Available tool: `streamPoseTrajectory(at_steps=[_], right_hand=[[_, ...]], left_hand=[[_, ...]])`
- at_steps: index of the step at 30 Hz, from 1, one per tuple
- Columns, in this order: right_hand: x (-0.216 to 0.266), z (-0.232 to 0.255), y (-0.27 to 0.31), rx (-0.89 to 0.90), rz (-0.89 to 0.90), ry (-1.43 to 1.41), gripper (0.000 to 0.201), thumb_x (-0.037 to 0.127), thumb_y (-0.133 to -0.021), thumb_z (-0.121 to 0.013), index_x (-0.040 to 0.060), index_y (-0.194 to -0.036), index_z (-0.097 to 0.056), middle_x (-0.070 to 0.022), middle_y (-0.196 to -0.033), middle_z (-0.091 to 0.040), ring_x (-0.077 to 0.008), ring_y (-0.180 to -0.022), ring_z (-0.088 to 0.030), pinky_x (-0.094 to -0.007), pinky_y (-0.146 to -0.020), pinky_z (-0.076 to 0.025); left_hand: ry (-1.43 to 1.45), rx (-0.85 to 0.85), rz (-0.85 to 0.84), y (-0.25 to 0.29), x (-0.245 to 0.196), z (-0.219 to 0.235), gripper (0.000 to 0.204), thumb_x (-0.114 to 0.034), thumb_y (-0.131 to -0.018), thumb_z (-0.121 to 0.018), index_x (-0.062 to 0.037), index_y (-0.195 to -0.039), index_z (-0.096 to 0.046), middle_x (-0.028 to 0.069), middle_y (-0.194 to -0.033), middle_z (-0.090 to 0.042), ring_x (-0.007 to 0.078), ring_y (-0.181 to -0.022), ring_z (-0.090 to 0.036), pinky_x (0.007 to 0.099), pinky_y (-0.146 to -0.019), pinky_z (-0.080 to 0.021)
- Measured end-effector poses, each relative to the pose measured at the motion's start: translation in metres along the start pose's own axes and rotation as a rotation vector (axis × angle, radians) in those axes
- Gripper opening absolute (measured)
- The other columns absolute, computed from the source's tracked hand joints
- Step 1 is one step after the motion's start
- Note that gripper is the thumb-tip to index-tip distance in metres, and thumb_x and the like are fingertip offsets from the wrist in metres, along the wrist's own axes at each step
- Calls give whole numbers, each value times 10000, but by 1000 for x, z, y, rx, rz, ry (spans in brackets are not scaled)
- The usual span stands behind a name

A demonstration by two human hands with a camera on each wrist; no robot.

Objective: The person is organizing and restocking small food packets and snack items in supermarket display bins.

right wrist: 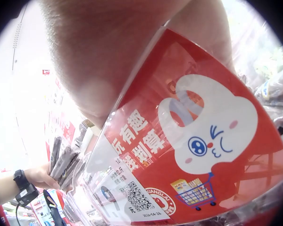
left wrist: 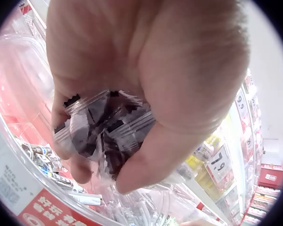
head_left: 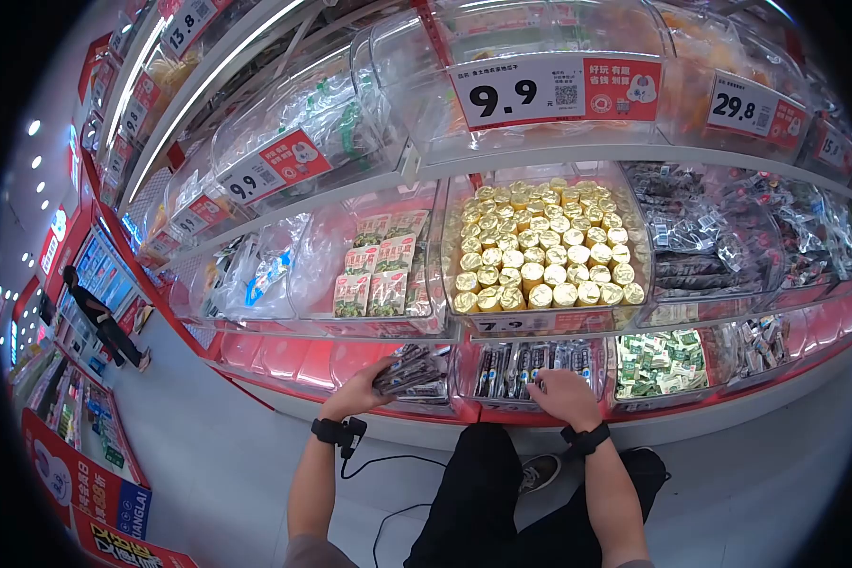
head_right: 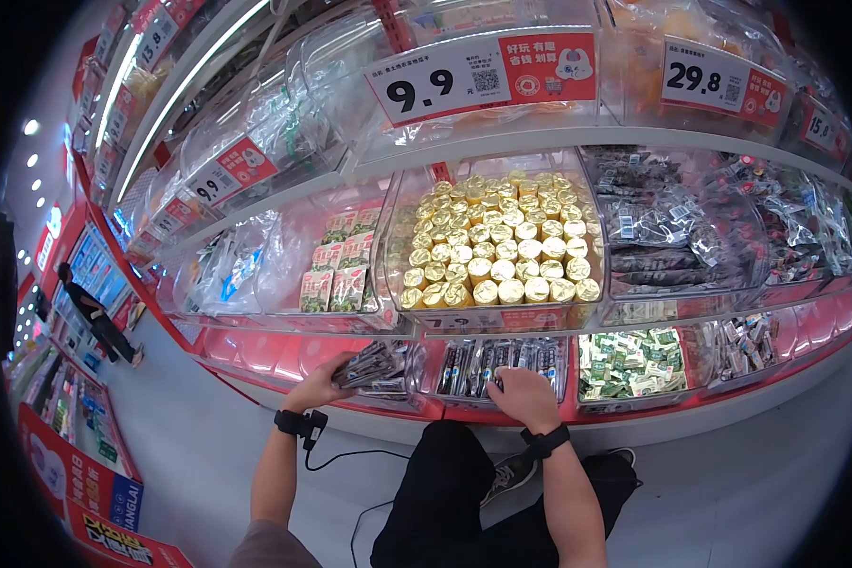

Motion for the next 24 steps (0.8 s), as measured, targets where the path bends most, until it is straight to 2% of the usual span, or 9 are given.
streamPoseTrajectory(at_steps=[3, 6, 9, 11, 12, 15, 20, 22, 24], right_hand=[[0, 0, 0, 2, 4, -2, 299, 344, -835, -548, 55, -815, -626, -161, -717, -627, -343, -727, -623, -470, -650, -484], [0, 1, -1, 1, 5, 11, 298, 343, -833, -552, 56, -813, -626, -160, -713, -625, -342, -723, -622, -469, -647, -483], [-1, -1, 0, -12, 18, 8, 292, 340, -830, -557, 57, -806, -623, -159, -706, -622, -341, -717, -620, -468, -644, -483], [-4, -4, 0, -43, 41, 1, 288, 338, -828, -560, 58, -799, -620, -158, -702, -620, -342, -713, -618, -467, -642, -483], [-4, -3, 0, -41, 35, 8, 287, 338, -827, -561, 58, -796, -618, -158, -703, -620, -342, -713, -618, -467, -642, -483], [-3, -3, 0, -25, 15, 16, 286, 336, -825, -564, 57, -789, -614, -158, -706, -619, -343, -711, -617, -468, -641, -481], [-1, -3, -3, 35, -32, 2, 288, 337, -825, -568, 54, -788, -611, -158, -703, -619, -343, -707, -618, -472, -636, -478], [0, -3, -3, 13, -6, -19, 290, 337, -827, -568, 53, -791, -613, -158, -705, -620, -342, -703, -618, -473, -633, -478], [-2, -4, -1, 5, 7, -28, 290, 336, -830, -568, 52, -796, -615, -158, -703, -620, -343, -699, -618, -474, -630, -479]], left_hand=[[-10, -10, -2, -5, 17, 1, 690, -50, -665, -757, -32, -1285, -453, 145, -1154, -586, 232, -1033, -591, 322, -895, -458], [-201, 74, 67, -21, 35, -6, 706, -41, -637, -766, -87, -1281, -478, 158, -1161, -574, 289, -1080, -566, 361, -926, -440], [-500, -182, -40, -24, 43, -11, 650, -12, -652, -703, -124, -1262, -506, 161, -1160, -557, 334, -1105, -522, 401, -941, -414], [-549, -372, 21, -25, 35, -12, 574, 4, -654, -650, -114, -1205, -543, 150, -1129, -551, 319, -1127, -489, 428, -955, -384], [-572, -465, 54, -23, 26, -12, 540, 12, -655, -624, -109, -1177, -562, 145, -1114, -548, 311, -1138, -473, 441, -961, -369], [-411, -572, -120, -15, 6, -21, 421, 30, -678, -552, -61, -1087, -588, 157, -1100, -561, 327, -1031, -534, 401, -859, -430], [-104, -256, -238, -7, -92, -65, 288, 31, -705, -522, -16, -974, -616, 166, -1024, -590, 307, -919, -582, 372, -776, -475], [-61, -149, -342, -19, -121, -88, 334, -3, -734, -528, -6, -1062, -590, 187, -1096, -570, 330, -1020, -554, 382, -864, -455], [-86, -113, -303, -42, -118, -113, 371, -49, -764, -536, 9, -1131, -552, 209, -1160, -541, 348, -1094, -517, 399, -931, -418]])
Point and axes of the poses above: each hand's wrist, its own y-axis away from the middle knuckle, its own z-axis out of the back of the hand, x = y × z, the point moved 5 cm from there along -y, towards the middle knuckle
